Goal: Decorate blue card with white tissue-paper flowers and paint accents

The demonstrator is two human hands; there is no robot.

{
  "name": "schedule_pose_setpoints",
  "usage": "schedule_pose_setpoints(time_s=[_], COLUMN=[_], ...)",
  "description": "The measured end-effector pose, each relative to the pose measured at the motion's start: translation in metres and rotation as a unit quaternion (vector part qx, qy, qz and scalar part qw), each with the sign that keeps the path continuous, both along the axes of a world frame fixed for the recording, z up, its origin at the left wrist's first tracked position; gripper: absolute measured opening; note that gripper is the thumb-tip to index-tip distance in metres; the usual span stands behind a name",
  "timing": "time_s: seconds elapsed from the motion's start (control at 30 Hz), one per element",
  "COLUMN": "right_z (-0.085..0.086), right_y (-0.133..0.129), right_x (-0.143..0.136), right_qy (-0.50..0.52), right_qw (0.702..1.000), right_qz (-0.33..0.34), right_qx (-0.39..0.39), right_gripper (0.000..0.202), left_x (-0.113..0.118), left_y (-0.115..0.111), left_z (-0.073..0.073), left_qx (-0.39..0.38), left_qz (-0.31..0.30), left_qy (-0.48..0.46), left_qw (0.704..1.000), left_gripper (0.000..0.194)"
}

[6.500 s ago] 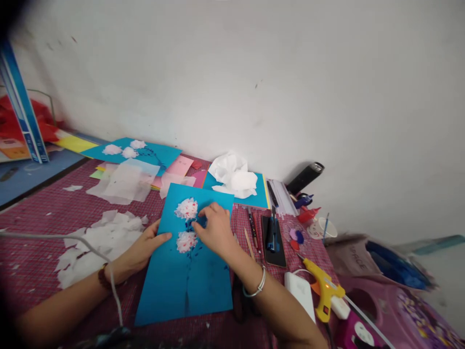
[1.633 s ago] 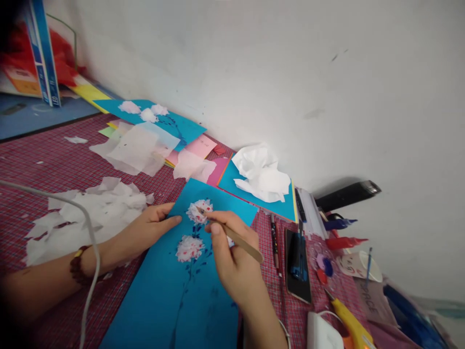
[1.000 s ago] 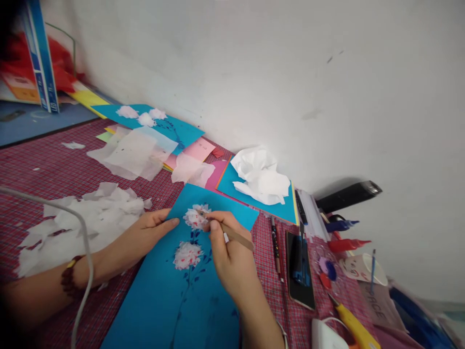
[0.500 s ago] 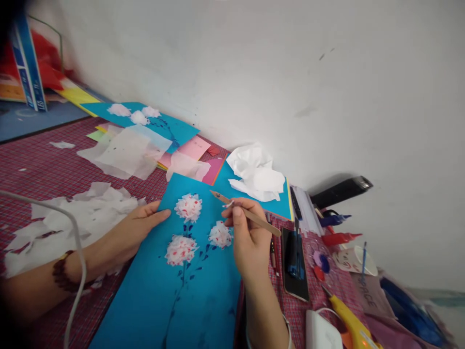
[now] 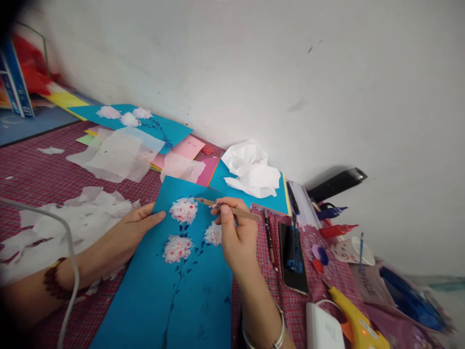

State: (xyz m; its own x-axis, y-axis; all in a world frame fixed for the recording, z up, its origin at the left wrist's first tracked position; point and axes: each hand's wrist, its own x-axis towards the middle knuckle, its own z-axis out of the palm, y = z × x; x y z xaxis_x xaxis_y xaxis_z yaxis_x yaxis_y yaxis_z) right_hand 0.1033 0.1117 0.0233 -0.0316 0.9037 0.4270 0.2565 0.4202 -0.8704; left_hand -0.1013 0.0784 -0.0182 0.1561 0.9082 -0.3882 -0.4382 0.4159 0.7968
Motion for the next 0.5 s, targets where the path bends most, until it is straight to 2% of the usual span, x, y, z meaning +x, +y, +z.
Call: schedule_pose_setpoints(time_s=[0.17, 0.33, 0.5], right_z=[-0.0008, -0.0015, -0.0034], right_y=[-0.0014, -0.0024, -0.0032], right_x=[-0.0015, 0.0009, -0.0017], right_qy=[-0.022, -0.002, -0.027], right_qw=[0.999, 1.000, 0.999], right_qz=[0.033, -0.005, 0.022], right_qx=[-0.009, 0.031, 0.006], right_gripper=[0.019, 0.016, 0.017], left_x=[-0.0001, 0.0002, -0.0003], left_y=[0.0014, 0.0010, 0.0000], left_z=[-0.0031, -0.0012, -0.0003], left_qx=[0.004, 0.003, 0.000], left_qz=[-0.002, 0.000, -0.002], left_qy=[0.008, -0.001, 0.002], left_qw=[1.000, 1.000, 1.000], left_gripper=[0.047, 0.045, 0.046])
